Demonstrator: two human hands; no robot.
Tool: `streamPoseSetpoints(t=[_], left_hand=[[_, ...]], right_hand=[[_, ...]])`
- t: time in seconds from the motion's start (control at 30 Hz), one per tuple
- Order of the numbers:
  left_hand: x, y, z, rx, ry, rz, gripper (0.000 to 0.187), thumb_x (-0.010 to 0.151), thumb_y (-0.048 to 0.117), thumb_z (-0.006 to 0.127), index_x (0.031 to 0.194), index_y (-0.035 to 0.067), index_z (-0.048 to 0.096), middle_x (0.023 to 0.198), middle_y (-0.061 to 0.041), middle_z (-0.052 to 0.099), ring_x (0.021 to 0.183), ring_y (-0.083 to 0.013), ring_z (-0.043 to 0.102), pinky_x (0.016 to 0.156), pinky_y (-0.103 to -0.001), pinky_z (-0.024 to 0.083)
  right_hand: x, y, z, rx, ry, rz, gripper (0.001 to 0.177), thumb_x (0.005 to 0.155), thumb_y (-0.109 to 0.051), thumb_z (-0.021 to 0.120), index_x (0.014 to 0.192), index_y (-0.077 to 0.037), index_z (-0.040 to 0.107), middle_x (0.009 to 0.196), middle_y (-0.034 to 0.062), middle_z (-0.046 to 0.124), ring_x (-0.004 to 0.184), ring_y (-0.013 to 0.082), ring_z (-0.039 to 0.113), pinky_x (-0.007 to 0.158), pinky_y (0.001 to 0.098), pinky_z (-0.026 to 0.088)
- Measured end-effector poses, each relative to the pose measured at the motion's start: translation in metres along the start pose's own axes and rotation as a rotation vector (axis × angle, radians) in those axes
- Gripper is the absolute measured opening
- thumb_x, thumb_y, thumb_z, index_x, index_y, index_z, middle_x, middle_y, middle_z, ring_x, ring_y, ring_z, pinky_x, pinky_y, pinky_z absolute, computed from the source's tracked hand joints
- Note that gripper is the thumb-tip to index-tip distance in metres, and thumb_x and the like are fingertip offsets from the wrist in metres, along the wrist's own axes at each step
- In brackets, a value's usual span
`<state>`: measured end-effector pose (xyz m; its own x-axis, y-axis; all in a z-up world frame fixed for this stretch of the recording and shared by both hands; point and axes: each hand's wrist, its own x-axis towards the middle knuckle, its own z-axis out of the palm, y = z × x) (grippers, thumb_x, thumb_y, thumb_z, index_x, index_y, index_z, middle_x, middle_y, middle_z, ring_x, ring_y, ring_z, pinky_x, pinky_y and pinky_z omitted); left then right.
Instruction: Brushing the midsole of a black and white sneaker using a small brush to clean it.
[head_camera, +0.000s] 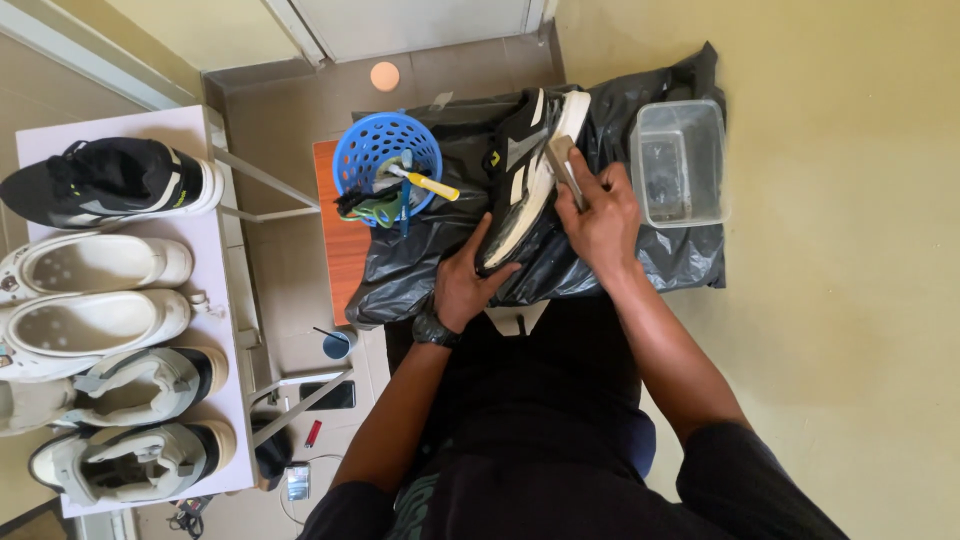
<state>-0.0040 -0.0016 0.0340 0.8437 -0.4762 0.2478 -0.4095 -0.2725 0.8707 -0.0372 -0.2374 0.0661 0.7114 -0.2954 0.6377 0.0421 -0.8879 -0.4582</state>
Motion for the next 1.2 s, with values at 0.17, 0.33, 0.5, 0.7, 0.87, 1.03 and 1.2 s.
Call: streamPoseSetpoints(t=[0.17, 0.33, 0.5, 0.7, 0.87, 1.03, 1.2], left_hand=[[0.004, 0.014, -0.006, -0.007, -0.033, 0.003, 0.085, 0.089, 0.035, 0.087, 0.159, 0.016, 0.043, 0.131, -0.025, 0.067, 0.121, -0.0460, 0.064, 0.097, -0.060, 0.056], [0.009, 0.028, -0.017, 0.002, -0.106, -0.077, 0.088, 0.084, 0.033, 0.090, 0.158, 0.015, 0.045, 0.138, -0.027, 0.063, 0.127, -0.0465, 0.060, 0.103, -0.060, 0.053], [0.024, 0.056, -0.027, -0.004, -0.177, -0.125, 0.090, 0.089, 0.033, 0.086, 0.160, 0.007, 0.037, 0.150, -0.032, 0.049, 0.135, -0.0519, 0.051, 0.106, -0.063, 0.049], [0.044, 0.061, -0.013, 0.157, -0.241, -0.122, 0.098, 0.089, 0.029, 0.087, 0.163, 0.007, 0.027, 0.158, -0.036, 0.035, 0.137, -0.0566, 0.046, 0.105, -0.070, 0.049], [0.056, 0.063, -0.005, 0.297, -0.339, -0.148, 0.099, 0.091, 0.036, 0.082, 0.165, 0.011, 0.023, 0.161, -0.035, 0.032, 0.124, -0.0580, 0.057, 0.090, -0.067, 0.057], [0.058, 0.069, -0.001, 0.417, -0.347, -0.127, 0.087, 0.098, 0.028, 0.073, 0.166, 0.012, 0.020, 0.156, -0.036, 0.037, 0.115, -0.0578, 0.063, 0.082, -0.064, 0.061], [0.054, 0.062, 0.007, 0.408, -0.298, -0.113, 0.081, 0.095, 0.023, 0.065, 0.162, 0.014, 0.020, 0.159, -0.025, 0.040, 0.110, -0.0561, 0.062, 0.072, -0.065, 0.052]], right_hand=[[0.014, 0.002, 0.004, -0.101, 0.021, -0.014, 0.048, 0.090, -0.020, 0.077, 0.138, -0.016, 0.072, 0.084, 0.0061, 0.048, 0.068, 0.0348, 0.062, 0.054, 0.0439, 0.051], [0.017, 0.007, 0.004, -0.124, 0.010, 0.017, 0.047, 0.093, -0.021, 0.075, 0.140, -0.017, 0.070, 0.086, 0.0060, 0.047, 0.071, 0.0325, 0.062, 0.056, 0.0426, 0.052], [-0.007, 0.010, 0.015, -0.089, -0.020, 0.013, 0.048, 0.090, -0.029, 0.077, 0.137, -0.021, 0.072, 0.083, 0.0061, 0.047, 0.069, 0.0326, 0.062, 0.057, 0.0422, 0.052], [-0.022, -0.028, -0.012, 0.083, -0.080, 0.120, 0.049, 0.082, -0.025, 0.083, 0.130, -0.022, 0.076, 0.080, 0.0044, 0.055, 0.069, 0.0316, 0.066, 0.055, 0.0380, 0.054], [-0.007, -0.020, -0.015, -0.003, -0.105, 0.114, 0.049, 0.084, -0.030, 0.080, 0.131, -0.024, 0.075, 0.080, 0.0045, 0.052, 0.070, 0.0328, 0.065, 0.056, 0.0428, 0.053], [0.022, 0.000, -0.001, -0.150, -0.040, 0.067, 0.048, 0.086, -0.030, 0.078, 0.133, -0.026, 0.074, 0.081, 0.0021, 0.048, 0.072, 0.0319, 0.064, 0.056, 0.0425, 0.051], [0.038, 0.021, -0.001, -0.291, -0.111, 0.070, 0.050, 0.103, -0.024, 0.074, 0.147, -0.012, 0.056, 0.095, 0.0101, 0.044, 0.082, 0.0273, 0.048, 0.048, 0.0385, 0.042]])
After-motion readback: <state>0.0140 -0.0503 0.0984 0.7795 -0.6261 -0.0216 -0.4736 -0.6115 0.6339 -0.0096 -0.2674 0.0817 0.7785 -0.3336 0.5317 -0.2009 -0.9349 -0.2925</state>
